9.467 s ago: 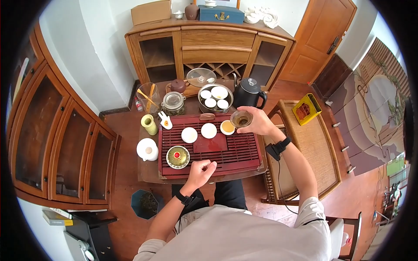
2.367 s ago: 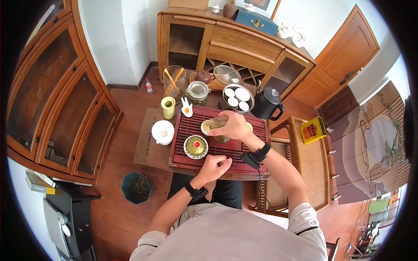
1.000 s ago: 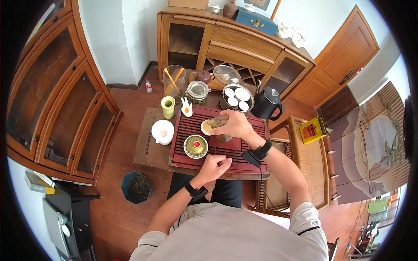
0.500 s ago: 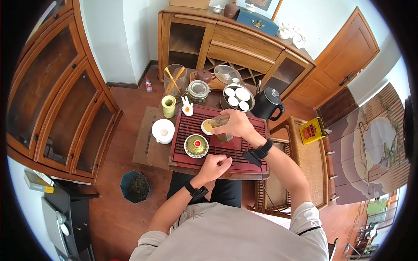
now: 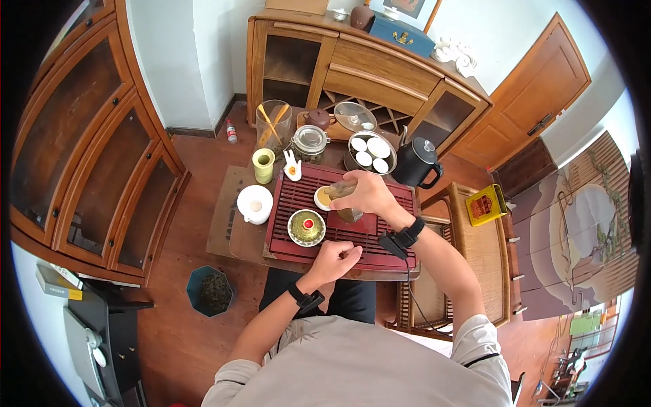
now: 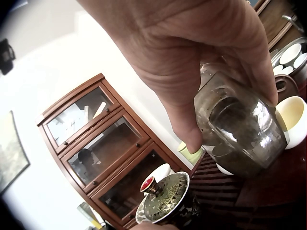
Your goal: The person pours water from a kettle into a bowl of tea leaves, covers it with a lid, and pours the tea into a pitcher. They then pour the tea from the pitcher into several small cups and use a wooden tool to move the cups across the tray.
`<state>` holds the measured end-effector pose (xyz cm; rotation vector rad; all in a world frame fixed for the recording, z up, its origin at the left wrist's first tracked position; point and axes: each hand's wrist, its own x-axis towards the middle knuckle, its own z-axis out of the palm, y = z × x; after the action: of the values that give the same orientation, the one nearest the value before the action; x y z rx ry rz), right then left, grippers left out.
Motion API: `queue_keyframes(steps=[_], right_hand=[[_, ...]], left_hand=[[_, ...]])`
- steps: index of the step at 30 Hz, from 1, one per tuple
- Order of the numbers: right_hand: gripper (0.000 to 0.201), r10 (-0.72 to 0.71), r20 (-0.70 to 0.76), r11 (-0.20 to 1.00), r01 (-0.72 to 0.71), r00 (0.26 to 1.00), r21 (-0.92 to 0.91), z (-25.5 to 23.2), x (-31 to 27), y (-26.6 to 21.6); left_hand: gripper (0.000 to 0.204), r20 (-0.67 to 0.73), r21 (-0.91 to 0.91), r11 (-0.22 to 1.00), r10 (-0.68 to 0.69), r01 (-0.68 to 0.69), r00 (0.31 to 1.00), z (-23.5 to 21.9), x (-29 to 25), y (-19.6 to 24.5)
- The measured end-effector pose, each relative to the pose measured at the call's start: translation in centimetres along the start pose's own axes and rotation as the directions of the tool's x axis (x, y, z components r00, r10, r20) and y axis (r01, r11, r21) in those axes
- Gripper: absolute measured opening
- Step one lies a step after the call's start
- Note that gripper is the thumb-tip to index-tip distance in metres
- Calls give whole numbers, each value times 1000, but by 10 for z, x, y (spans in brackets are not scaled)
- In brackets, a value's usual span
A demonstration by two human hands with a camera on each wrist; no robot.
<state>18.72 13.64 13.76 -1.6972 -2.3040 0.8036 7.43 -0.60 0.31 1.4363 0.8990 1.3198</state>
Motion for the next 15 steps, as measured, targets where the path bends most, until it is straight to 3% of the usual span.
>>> queue_keyframes(steps=[15], right_hand=[[100, 2, 4, 1000, -2, 1000, -24, -2, 1, -2]], left_hand=[[46, -6, 11, 1000, -3, 3, 1000, 0, 0, 1]])
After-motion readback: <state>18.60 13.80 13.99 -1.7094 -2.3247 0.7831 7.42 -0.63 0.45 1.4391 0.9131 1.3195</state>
